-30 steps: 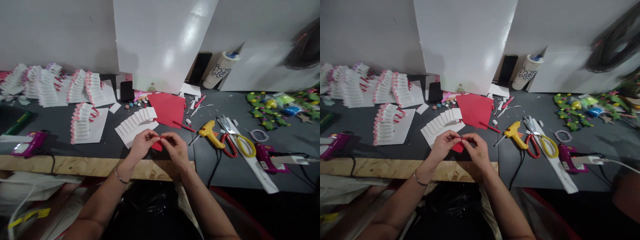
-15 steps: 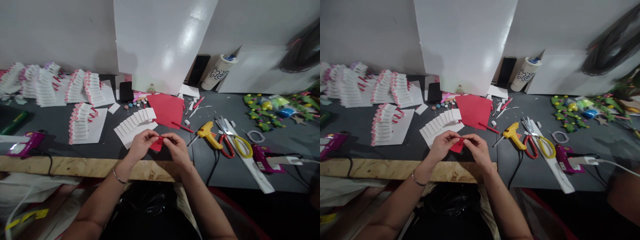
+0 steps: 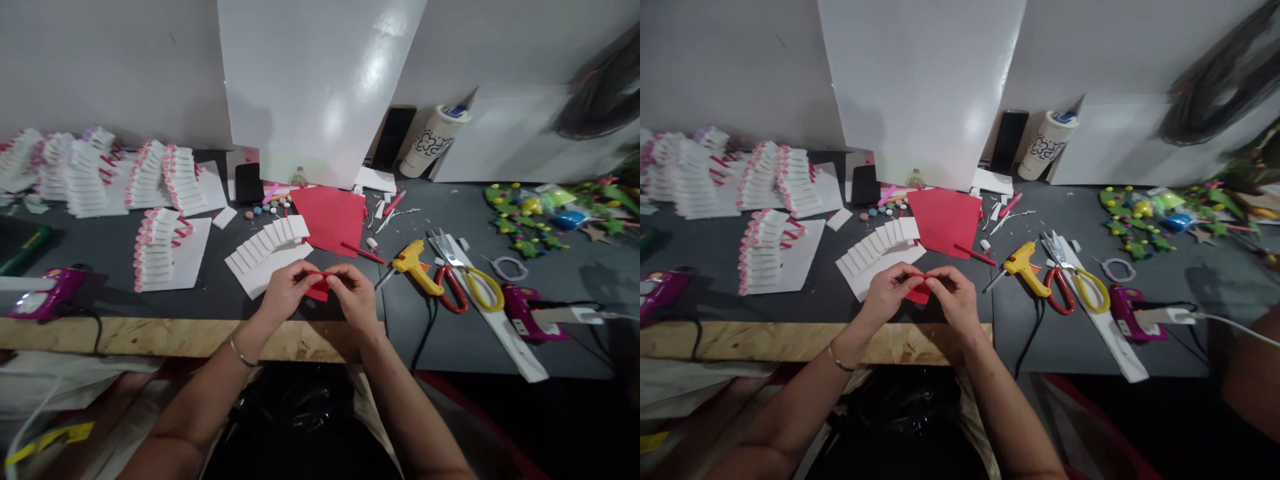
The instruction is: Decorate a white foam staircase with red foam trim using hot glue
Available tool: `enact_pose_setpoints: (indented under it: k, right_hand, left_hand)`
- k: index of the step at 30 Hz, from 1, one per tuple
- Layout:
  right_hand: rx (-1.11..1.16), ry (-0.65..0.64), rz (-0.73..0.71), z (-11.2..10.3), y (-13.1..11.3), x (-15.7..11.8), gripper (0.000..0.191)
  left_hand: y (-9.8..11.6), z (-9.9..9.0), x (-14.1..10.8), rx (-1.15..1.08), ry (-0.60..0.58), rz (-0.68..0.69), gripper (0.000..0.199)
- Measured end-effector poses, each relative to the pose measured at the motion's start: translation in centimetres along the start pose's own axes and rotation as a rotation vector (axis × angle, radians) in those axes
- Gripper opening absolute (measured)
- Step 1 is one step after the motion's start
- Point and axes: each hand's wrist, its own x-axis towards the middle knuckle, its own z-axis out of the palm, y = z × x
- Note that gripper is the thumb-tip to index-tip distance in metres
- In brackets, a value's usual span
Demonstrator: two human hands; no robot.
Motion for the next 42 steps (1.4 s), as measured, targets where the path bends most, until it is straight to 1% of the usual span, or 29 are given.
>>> enact_pose_setpoints:
  k: [4, 7, 10, 12, 15, 17, 20, 23, 25, 30, 33, 35, 38, 40, 42]
  right_hand:
    - [0.062, -0.033, 0.072, 0.1, 0.3, 0.1, 0.03]
    - [0.027, -0.035, 0.08, -0.1, 0.5, 0.2, 0.028]
    - [-0.039, -0.049, 0.053, -0.4, 0.7, 0.2, 0.023]
    - [-0.062, -0.064, 0.053, -0.6, 0.8, 0.2, 0.021]
    - [-0.084, -0.099, 0.063, -0.7, 0.7, 0.1, 0.02]
    - [-0.101, -0.113, 0.063, -0.6, 0.7, 0.2, 0.019]
    - [-0.097, -0.115, 0.065, -0.6, 0.7, 0.2, 0.017]
    - [-0.087, -0.132, 0.063, -0.5, 0.8, 0.3, 0.014]
    - [-0.092, -0.134, 0.057, -0.5, 0.9, 0.4, 0.014]
    - [-0.083, -0.07, 0.101, -0.5, 1.1, 0.6, 0.018]
    - [-0.061, -0.074, 0.136, -0.5, 1.1, 0.7, 0.019]
    - [-0.046, -0.088, 0.155, -0.4, 1.1, 0.7, 0.019]
    - [-0.058, -0.1, 0.152, -0.4, 1.1, 0.7, 0.019]
    - [-0.073, -0.106, 0.145, -0.4, 1.2, 0.6, 0.019]
    - [-0.076, -0.11, 0.143, -0.4, 1.2, 0.6, 0.019]
  left_hand:
    - [0.1, 0.3, 0.1, 0.112, 0.083, 0.116, 0.014]
    - [0.2, 0.1, 0.1, 0.256, 0.092, 0.241, 0.013]
    - [0.1, -0.5, 0.1, 0.477, 0.026, 0.399, 0.021]
    - [-0.1, -0.8, 0.1, 0.614, -0.043, 0.457, 0.026]
    - [-0.4, -1.1, 0.3, 0.735, -0.129, 0.449, 0.027]
    - [-0.6, -1.0, 0.5, 0.754, -0.153, 0.413, 0.026]
    - [-0.9, -0.8, 0.7, 0.689, -0.149, 0.38, 0.027]
    - [-1.2, -0.6, 0.9, 0.62, -0.178, 0.398, 0.034]
    - [-1.4, -0.7, 1.0, 0.59, -0.201, 0.414, 0.036]
    - [-1.4, -0.9, 1.4, 0.465, -0.217, 0.473, 0.027]
    - [-1.2, -1.2, 1.6, 0.448, -0.247, 0.469, 0.026]
    - [-1.1, -1.4, 1.6, 0.442, -0.235, 0.418, 0.028]
    - [-1.3, -1.4, 1.5, 0.442, -0.166, 0.34, 0.028]
    - [-1.4, -1.4, 1.4, 0.475, -0.126, 0.347, 0.024]
    - [-1.5, -1.4, 1.4, 0.515, -0.117, 0.395, 0.023]
